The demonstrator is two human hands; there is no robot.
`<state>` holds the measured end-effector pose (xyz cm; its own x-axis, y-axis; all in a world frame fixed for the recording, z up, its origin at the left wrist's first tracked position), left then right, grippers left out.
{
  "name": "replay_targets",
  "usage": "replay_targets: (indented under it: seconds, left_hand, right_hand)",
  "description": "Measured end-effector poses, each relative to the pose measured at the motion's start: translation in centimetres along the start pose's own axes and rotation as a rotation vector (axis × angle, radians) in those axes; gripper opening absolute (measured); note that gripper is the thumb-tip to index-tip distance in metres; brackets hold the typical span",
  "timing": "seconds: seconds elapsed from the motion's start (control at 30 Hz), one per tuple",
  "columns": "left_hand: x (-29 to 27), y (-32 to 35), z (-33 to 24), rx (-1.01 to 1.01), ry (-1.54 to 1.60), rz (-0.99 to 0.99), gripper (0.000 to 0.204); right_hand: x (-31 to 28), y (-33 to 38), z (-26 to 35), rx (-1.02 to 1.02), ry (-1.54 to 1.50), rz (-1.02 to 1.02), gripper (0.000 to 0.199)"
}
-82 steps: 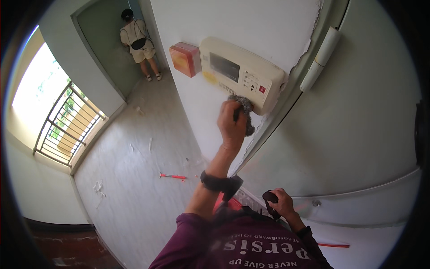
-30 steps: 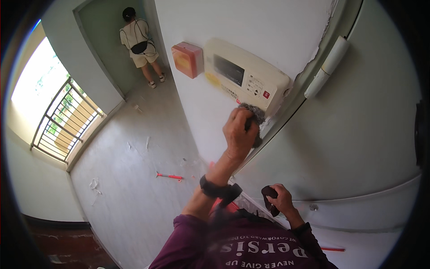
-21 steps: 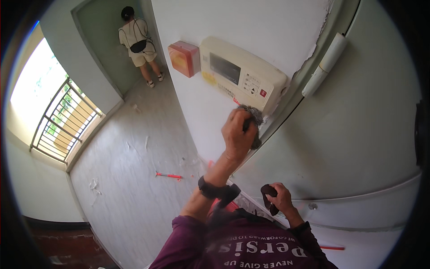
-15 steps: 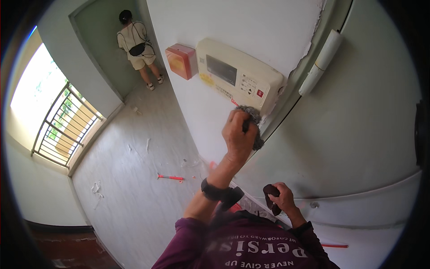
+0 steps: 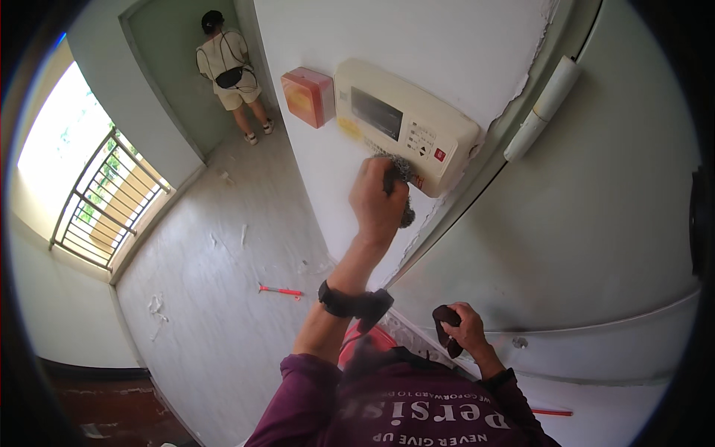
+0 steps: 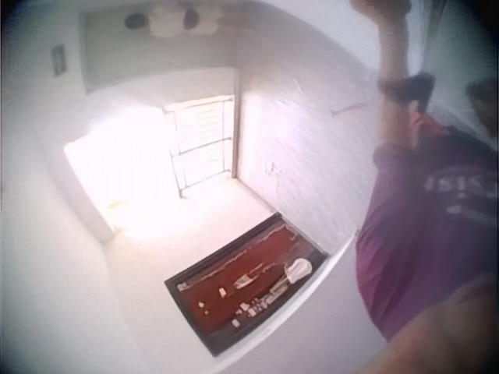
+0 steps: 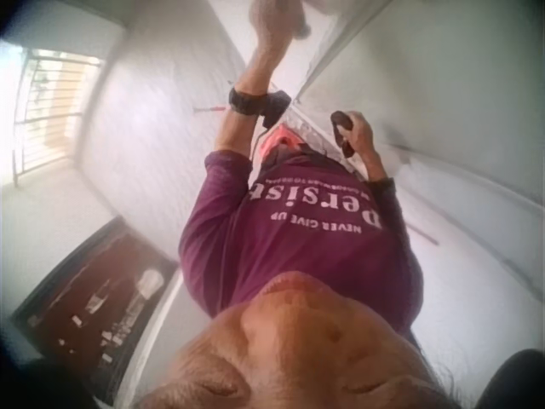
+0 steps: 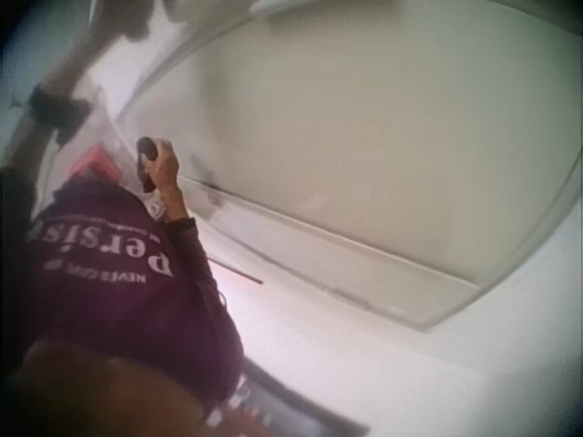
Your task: The person is sanding and cleaning a metal utility box and the adjacent wall edge using a sanding block, steel wool, and a cloth.
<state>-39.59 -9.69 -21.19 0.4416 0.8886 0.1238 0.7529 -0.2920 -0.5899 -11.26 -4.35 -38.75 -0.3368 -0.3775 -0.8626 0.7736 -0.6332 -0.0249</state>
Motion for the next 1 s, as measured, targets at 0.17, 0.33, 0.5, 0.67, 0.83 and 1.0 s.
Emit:
replay_targets:
  seconds: [0.17, 0.33, 0.5, 0.67, 0.83, 1.0]
  left_hand:
    - [1.2, -0.1, -1.6, 0.214, -0.04, 0.129, 0.024]
    - [0.1, -2.0, -1.6, 0.042, 0.003, -0.012, 0.024]
    - [0.9, -2.4, -3.7, 0.257, -0.045, 0.105, 0.022]
    - [0.2, -2.2, -2.0, 0.093, -0.025, -0.018, 0.022]
    - [1.2, -1.0, -3.1, 0.242, -0.006, 0.097, 0.023]
    - [0.2, -1.4, -0.9, 0.128, -0.045, 0.005, 0.023]
  right_hand:
    - [0.2, -0.4, -0.6, -0.002, -0.016, 0.007, 0.034]
    - [-0.5, -0.9, 0.0, -0.004, 0.021, -0.028, 0.034]
    - [-0.8, -1.7, 0.7, -0.017, -0.006, -0.001, 0.033]
    - [-0.7, -1.5, -0.2, 0.008, -0.016, -0.037, 0.035]
    - [-0.1, -0.7, -1.0, -0.03, -0.047, -0.007, 0.038]
    - [-0.7, -0.4, -1.4, 0.018, -0.068, -0.049, 0.034]
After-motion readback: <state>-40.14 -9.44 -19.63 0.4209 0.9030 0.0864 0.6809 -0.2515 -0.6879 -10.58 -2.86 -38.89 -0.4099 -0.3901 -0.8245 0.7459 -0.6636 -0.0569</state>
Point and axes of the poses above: each hand's wrist, its own y-axis away from the middle knuckle, its own x-axis out of the palm, z = x × y, the point moved 7 cm from there along -y, towards the middle knuckle, and after that the axes turned 12 degrees about y, right-handed, at the moved point
